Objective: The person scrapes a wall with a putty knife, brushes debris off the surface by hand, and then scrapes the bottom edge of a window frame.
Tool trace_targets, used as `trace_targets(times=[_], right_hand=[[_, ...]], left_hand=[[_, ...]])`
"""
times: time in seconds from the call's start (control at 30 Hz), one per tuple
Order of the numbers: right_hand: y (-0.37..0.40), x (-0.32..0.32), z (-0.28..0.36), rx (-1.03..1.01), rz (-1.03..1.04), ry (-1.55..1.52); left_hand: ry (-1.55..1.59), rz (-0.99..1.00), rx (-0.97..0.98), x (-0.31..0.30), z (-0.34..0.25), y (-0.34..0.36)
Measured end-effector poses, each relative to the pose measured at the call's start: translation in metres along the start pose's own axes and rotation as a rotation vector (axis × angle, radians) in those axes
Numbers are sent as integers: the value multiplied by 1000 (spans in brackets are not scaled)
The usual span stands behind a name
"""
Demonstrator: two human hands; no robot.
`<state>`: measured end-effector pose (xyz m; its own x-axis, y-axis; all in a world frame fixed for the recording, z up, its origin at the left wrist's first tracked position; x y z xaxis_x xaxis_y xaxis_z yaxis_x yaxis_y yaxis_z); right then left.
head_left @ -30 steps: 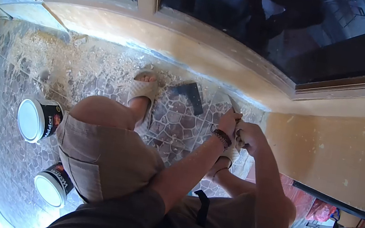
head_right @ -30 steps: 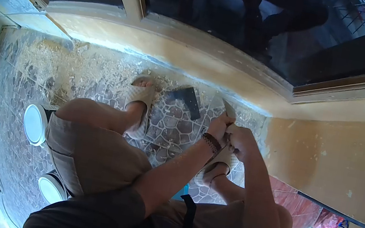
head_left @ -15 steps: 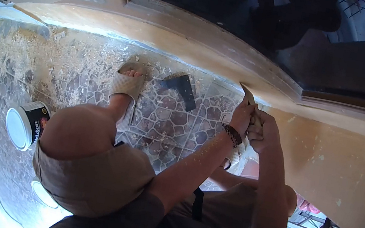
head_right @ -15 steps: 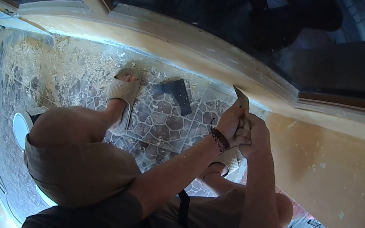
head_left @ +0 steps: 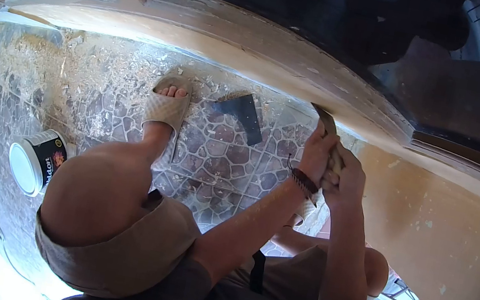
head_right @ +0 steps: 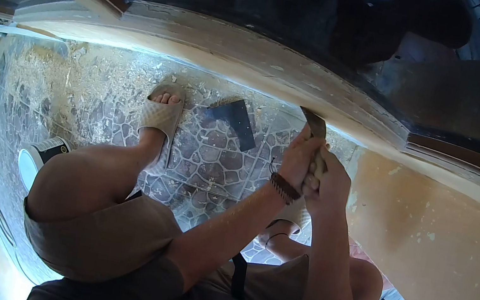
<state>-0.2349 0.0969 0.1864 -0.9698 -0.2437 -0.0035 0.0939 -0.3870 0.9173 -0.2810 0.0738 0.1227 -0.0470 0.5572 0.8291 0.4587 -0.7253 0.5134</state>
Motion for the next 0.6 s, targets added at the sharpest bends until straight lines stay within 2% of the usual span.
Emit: trace_targets(times=[0.03, 0.07, 0.1, 0.13, 0.17, 0.2, 0.23, 0.3, 0.4, 0.47, 0.53, 0.6], right_hand=[[11, -1, 0, -2, 15, -10], [13, -3, 2, 34, 135, -56], [5, -7, 5, 23, 103, -40], [-7, -13, 6, 16, 63, -28], [-16, -20, 4, 9, 21, -16], [-17, -13, -1, 44, 89, -37], [-8, -16, 0, 16, 32, -53], [15, -18, 8, -43, -70, -84], [13, -28, 15, 0, 110, -115], [-1, -27, 5, -19, 64, -91], [0, -18, 1, -24, 57, -95], [29, -19, 11, -52, 19, -98]], left_hand=[[-42, 2, 41, 3, 2, 0], [-84, 7, 84, 8, 7, -2], [-123, 12, 124, 10, 11, -4], [-232, -5, 69, 4, 10, -4], [-151, 12, 16, 0, 13, -4], [-69, 27, -29, -2, 13, -4], [13, 43, -66, -1, 13, -4], [-32, -7, 27, 11, 25, -1], [-93, -7, 154, 20, 34, -4], [1, 86, -12, 2, 32, -7], [13, 129, -53, 7, 18, 0], [-60, 51, 25, 33, 12, 13]])
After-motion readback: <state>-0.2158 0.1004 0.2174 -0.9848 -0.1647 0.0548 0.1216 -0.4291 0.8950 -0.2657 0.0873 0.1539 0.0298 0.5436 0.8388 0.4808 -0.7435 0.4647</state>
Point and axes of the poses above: each hand's wrist, its own y-axis away from the middle knuckle, its own x-axis out of the palm, z = x × y, the point moved 5 cm from there along -y, towards the middle knuckle, and after that the axes turned 10 degrees about x, right-handed, at the moved point
